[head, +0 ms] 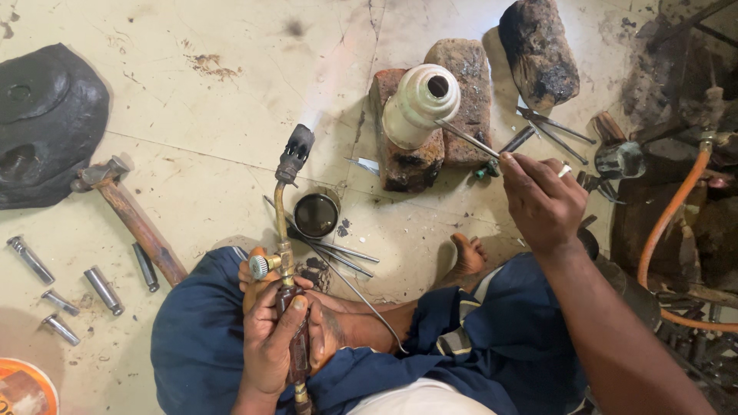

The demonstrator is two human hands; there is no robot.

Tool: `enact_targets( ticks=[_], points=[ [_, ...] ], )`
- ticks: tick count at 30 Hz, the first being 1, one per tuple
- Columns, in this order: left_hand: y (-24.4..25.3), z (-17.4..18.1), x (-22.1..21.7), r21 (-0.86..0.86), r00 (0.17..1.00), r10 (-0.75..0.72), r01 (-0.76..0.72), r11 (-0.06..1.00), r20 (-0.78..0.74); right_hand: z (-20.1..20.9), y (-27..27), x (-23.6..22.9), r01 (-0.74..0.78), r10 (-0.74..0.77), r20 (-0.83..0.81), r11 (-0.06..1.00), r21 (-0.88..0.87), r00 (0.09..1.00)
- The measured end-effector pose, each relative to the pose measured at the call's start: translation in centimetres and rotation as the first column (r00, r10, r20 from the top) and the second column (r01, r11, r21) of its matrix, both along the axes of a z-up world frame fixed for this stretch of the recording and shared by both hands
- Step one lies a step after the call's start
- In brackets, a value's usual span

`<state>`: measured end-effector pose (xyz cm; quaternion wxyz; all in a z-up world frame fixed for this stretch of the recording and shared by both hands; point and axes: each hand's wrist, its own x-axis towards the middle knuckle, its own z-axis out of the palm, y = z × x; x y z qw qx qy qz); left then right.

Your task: The person sits on the floor and uses a handheld blowtorch to heat a white ceramic object placed on bricks. They hold a metal rod in the other hand and occasionally insert it into the object's opening while applying the flame.

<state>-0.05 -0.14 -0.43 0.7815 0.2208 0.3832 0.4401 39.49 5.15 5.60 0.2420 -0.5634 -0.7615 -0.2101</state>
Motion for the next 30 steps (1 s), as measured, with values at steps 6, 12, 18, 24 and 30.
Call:
enact_targets(
  ticks=[6,12,18,24,30],
  points=[
    [0.0,0.0,0.3,-0.008,0.999,-0.042,0.042,0.999,-0.029,-0.7,-3.3,-1.1,0.129,-0.108,-0.297,0.99,0.05,0.949],
    [0.0,3.4,1.8,-0.077,0.88,-0.324,0.317,0.945,-0.348,-2.0,-9.0,-6.9,0.094,-0.281,-0.355,0.882,-0.461,0.891],
    [0.0,8.5,4.8,-0.09,0.657,-0.428,0.483,0.871,-0.621,-2.3,-10.2,-10.2,0.087,-0.39,-0.656,0.892,-0.445,0.647],
    [0.8,11.7,6.9,-0.109,0.626,-0.385,0.433,0.895,-0.679,-1.4,-11.9,-11.0,0.065,-0.606,-0.581,0.721,-0.69,0.543],
    [0.6,13.3,7.6,-0.105,0.586,-0.348,0.408,0.907,-0.731,-2.9,-12.0,-9.4,0.073,-0.518,-0.673,0.817,-0.572,0.527]
  ],
)
